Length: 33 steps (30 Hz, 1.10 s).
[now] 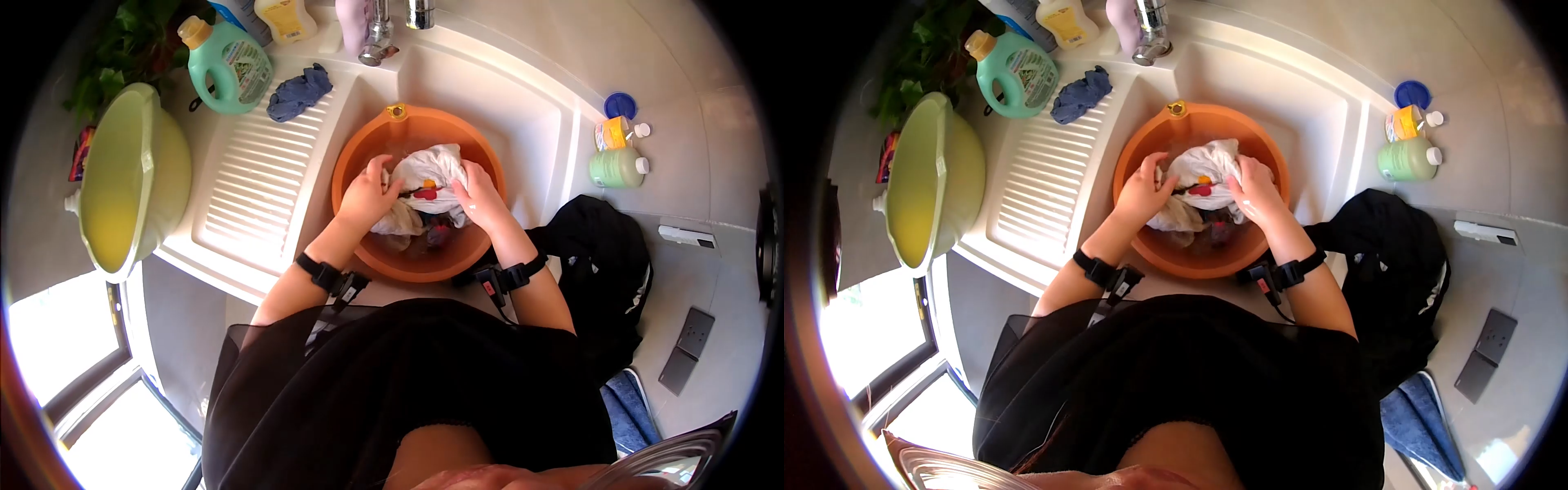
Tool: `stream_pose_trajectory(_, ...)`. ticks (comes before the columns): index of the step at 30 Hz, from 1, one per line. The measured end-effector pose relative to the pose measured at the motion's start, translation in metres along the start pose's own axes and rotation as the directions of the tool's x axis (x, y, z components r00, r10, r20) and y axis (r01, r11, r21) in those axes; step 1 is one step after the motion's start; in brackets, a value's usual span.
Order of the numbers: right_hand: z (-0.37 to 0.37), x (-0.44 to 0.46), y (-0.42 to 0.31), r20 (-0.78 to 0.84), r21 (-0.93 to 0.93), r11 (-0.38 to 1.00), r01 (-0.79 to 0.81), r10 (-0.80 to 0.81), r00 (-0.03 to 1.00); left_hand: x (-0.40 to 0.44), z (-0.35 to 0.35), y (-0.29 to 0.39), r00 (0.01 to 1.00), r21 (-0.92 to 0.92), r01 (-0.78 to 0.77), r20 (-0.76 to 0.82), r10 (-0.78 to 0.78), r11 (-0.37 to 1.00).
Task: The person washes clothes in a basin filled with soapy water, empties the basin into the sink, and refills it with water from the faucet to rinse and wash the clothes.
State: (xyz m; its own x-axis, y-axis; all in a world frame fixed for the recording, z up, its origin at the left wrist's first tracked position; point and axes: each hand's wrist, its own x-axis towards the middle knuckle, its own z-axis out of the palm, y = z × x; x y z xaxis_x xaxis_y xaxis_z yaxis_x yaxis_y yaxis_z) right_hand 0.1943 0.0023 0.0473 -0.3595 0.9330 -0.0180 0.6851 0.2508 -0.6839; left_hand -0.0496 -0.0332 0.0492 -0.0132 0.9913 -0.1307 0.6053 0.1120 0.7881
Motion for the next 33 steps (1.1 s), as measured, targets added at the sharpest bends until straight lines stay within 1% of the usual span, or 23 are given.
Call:
stream_pose_trajectory(1,0.005,-0.006,0.011,-0.036,-0.068,0.997,0.032,-0.035,0.999,-0.006,-0.001,-0.008,1.0,0.09,-0.011,-0.016,0.013,0.996)
stream_pose_trajectory(2,0.011,-0.012,0.023,-0.067,-0.136,0.989,0.062,-0.072,0.995,-0.012,-0.002,-0.016,0.998,0.22,-0.019,0.067,0.004,0.975)
stream_pose_trajectory(4,0.027,-0.021,0.04,0.043,-0.193,0.974,-0.122,0.133,0.99,-0.024,-0.006,-0.021,0.972,0.46,-0.066,0.23,-0.047,0.886)
stream_pose_trajectory(5,0.035,-0.023,0.045,0.059,-0.261,0.944,-0.2,0.222,0.973,-0.025,-0.007,-0.016,0.907,0.566,-0.086,0.386,-0.172,0.82)
stream_pose_trajectory(6,0.039,-0.026,0.047,0.071,-0.332,0.903,-0.272,0.311,0.948,-0.025,-0.009,0.0,0.923,0.619,-0.107,0.354,-0.154,0.778)
stream_pose_trajectory(8,0.045,-0.025,0.048,0.072,-0.287,0.889,-0.357,0.392,0.917,-0.022,-0.006,0.027,0.949,0.714,-0.147,0.296,-0.105,0.684)
stream_pose_trajectory(9,0.049,-0.024,0.049,0.074,-0.267,0.877,-0.4,0.433,0.899,-0.004,0.001,0.027,0.908,0.669,-0.102,0.365,-0.206,0.737)
stream_pose_trajectory(12,0.081,-0.016,0.065,0.135,-0.339,0.837,-0.43,0.496,0.858,0.015,0.052,0.001,0.956,0.626,-0.242,0.284,0.072,0.741)
stream_pose_trajectory(13,0.087,-0.013,0.065,0.214,-0.371,0.796,-0.478,0.575,0.79,0.02,0.058,-0.002,0.937,0.645,-0.223,0.349,-0.022,0.731)
stream_pose_trajectory(15,0.095,-0.011,0.065,0.245,-0.418,0.775,-0.473,0.598,0.763,0.029,0.07,-0.007,0.859,0.683,-0.198,0.466,-0.211,0.703)
stream_pose_trajectory(18,0.096,-0.006,0.06,0.318,-0.46,0.747,-0.48,0.643,0.696,0.038,0.079,-0.025,0.836,0.641,-0.234,0.517,-0.186,0.731)
stream_pose_trajectory(19,0.092,-0.003,0.055,0.338,-0.452,0.752,-0.48,0.642,0.688,0.042,0.074,-0.018,0.79,0.638,-0.194,0.552,-0.266,0.745)
stream_pose_trajectory(20,0.091,-0.002,0.053,0.36,-0.442,0.758,-0.48,0.64,0.679,0.043,0.078,-0.029,0.829,0.598,-0.238,0.535,-0.16,0.765)
stream_pose_trajectory(22,0.111,-0.003,0.071,0.26,-0.557,0.738,-0.38,0.59,0.764,0.047,0.097,-0.067,0.876,0.521,-0.339,0.479,0.061,0.783)
stream_pose_trajectory(23,0.118,-0.001,0.078,0.21,-0.613,0.715,-0.335,0.556,0.804,0.055,0.11,-0.084,0.865,0.498,-0.303,0.502,0.014,0.813)
stream_pose_trajectory(25,0.088,0.023,0.055,0.333,-0.556,0.759,-0.338,0.576,0.747,0.078,0.134,-0.113,0.832,0.452,-0.225,0.55,-0.071,0.863)
stream_pose_trajectory(26,0.076,0.035,0.047,0.392,-0.527,0.778,-0.342,0.579,0.715,0.087,0.138,-0.122,0.839,0.32,-0.196,0.544,-0.01,0.927)
stream_pose_trajectory(27,0.081,0.041,0.061,0.334,-0.443,0.814,-0.376,0.539,0.773,0.097,0.14,-0.13,0.848,0.178,-0.171,0.527,0.053,0.969)
stream_pose_trajectory(29,0.097,0.044,0.093,0.203,-0.26,0.876,-0.406,0.46,0.864,0.104,0.137,-0.119,0.889,0.0,0.051,0.456,-0.045,0.999)
stream_pose_trajectory(30,0.095,0.039,0.091,0.2,0.209,0.799,-0.564,0.529,0.825,0.105,0.131,-0.091,0.885,-0.042,0.247,0.416,-0.207,0.968)
stream_pose_trajectory(31,0.092,0.031,0.086,0.232,0.626,0.523,-0.579,0.583,0.778,0.103,0.119,-0.069,0.876,-0.088,0.311,0.412,-0.25,0.946)
stream_pose_trajectory(32,0.088,0.029,0.082,0.291,0.888,0.117,-0.446,0.608,0.739,0.101,0.108,-0.047,0.865,-0.134,0.373,0.408,-0.292,0.918)
stream_pose_trajectory(33,0.098,0.029,0.103,0.289,0.927,0.076,-0.368,0.481,0.828,0.094,0.094,-0.029,0.879,-0.175,0.312,0.426,-0.214,0.934)
